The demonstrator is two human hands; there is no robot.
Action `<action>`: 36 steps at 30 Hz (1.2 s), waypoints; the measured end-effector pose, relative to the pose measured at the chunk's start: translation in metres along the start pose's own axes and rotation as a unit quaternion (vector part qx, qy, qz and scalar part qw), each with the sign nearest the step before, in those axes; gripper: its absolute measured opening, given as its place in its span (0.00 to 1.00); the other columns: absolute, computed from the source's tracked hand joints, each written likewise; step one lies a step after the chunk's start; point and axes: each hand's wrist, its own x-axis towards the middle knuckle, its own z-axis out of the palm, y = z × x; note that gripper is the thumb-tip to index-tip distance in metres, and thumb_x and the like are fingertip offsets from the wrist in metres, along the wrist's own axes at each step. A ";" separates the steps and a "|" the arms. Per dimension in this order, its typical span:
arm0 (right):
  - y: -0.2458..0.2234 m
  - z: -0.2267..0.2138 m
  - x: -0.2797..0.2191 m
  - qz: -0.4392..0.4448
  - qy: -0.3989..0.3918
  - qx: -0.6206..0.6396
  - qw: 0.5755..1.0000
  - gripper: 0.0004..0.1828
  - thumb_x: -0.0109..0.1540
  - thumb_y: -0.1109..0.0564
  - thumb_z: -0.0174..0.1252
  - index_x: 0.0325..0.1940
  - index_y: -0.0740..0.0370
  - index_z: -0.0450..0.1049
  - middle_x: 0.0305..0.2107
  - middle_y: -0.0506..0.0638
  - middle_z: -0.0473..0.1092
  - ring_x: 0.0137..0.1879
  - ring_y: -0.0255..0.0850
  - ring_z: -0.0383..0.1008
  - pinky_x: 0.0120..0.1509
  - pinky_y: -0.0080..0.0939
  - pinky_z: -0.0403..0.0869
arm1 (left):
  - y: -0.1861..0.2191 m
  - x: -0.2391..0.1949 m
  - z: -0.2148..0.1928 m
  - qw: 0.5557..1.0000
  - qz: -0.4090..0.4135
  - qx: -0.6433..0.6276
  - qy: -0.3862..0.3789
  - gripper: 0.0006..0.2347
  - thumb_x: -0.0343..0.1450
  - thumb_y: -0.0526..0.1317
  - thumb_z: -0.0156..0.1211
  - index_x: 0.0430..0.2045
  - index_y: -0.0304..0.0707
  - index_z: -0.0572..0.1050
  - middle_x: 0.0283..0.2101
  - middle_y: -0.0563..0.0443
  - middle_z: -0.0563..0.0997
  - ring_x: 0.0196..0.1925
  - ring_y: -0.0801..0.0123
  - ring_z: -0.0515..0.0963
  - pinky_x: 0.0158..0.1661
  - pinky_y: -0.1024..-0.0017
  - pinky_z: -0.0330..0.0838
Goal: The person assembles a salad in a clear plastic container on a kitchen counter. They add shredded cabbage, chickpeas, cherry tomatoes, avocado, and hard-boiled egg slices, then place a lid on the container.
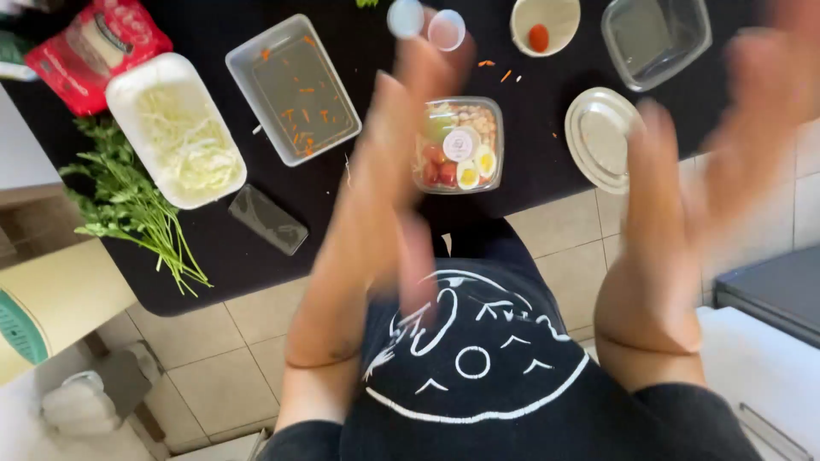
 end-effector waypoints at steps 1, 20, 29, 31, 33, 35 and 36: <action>0.032 0.017 0.013 -0.021 -0.037 0.016 0.999 0.25 0.66 0.66 0.49 0.67 0.63 0.55 0.64 0.54 0.54 0.72 0.47 0.56 0.75 0.45 0.58 | -0.006 -0.023 0.001 0.958 -0.183 -0.189 0.117 0.50 0.49 0.74 0.44 0.50 0.20 0.56 0.53 0.30 0.59 0.61 0.54 0.60 0.65 0.63 0.53; 0.212 0.107 -0.139 0.281 -0.238 0.119 0.922 0.25 0.60 0.53 0.60 0.60 0.52 0.66 0.37 0.50 0.72 0.40 0.37 0.73 0.44 0.35 0.73 | 0.032 -0.116 0.180 0.721 -0.616 -0.287 0.137 0.23 0.75 0.48 0.40 0.64 0.43 0.51 0.68 0.43 0.51 0.69 0.55 0.52 0.65 0.59 0.47; 0.143 0.085 -0.174 -0.399 -0.119 -0.159 0.895 0.11 0.59 0.56 0.56 0.46 0.53 0.74 0.36 0.49 0.72 0.37 0.41 0.73 0.39 0.43 0.74 | 0.124 -0.157 0.157 0.635 -0.487 -0.491 0.346 0.36 0.70 0.52 0.54 0.67 0.59 0.36 0.71 0.48 0.37 0.69 0.49 0.46 0.63 0.53 0.46; 0.116 0.106 -0.189 -0.414 -0.151 -0.022 0.897 0.10 0.60 0.56 0.55 0.45 0.52 0.74 0.38 0.48 0.72 0.41 0.40 0.73 0.43 0.41 0.73 | 0.137 -0.171 0.156 0.568 -0.476 -0.526 0.418 0.39 0.66 0.53 0.59 0.66 0.63 0.36 0.71 0.50 0.39 0.63 0.55 0.59 0.58 0.61 0.59; 0.102 0.123 -0.203 -0.421 -0.179 0.115 0.882 0.09 0.60 0.55 0.54 0.44 0.52 0.75 0.41 0.47 0.72 0.44 0.40 0.74 0.48 0.39 0.73 | 0.131 -0.189 0.161 0.499 -0.457 -0.555 0.483 0.43 0.62 0.53 0.63 0.65 0.66 0.35 0.71 0.52 0.41 0.57 0.61 0.71 0.53 0.68 0.72; 0.102 0.131 -0.220 -0.440 -0.241 0.100 0.859 0.15 0.62 0.50 0.51 0.52 0.49 0.71 0.48 0.45 0.70 0.52 0.42 0.70 0.55 0.43 0.68 | 0.108 -0.211 0.175 0.518 -0.630 -0.315 0.486 0.25 0.73 0.33 0.43 0.64 0.55 0.46 0.62 0.42 0.62 0.44 0.60 0.81 0.41 0.72 0.80; 0.105 0.128 -0.213 -0.442 -0.240 0.101 0.858 0.15 0.62 0.50 0.51 0.52 0.49 0.71 0.48 0.45 0.70 0.52 0.42 0.70 0.55 0.43 0.68 | 0.088 -0.238 0.188 0.518 -0.629 -0.313 0.488 0.25 0.73 0.33 0.43 0.64 0.55 0.46 0.62 0.42 0.62 0.44 0.60 0.81 0.41 0.72 0.80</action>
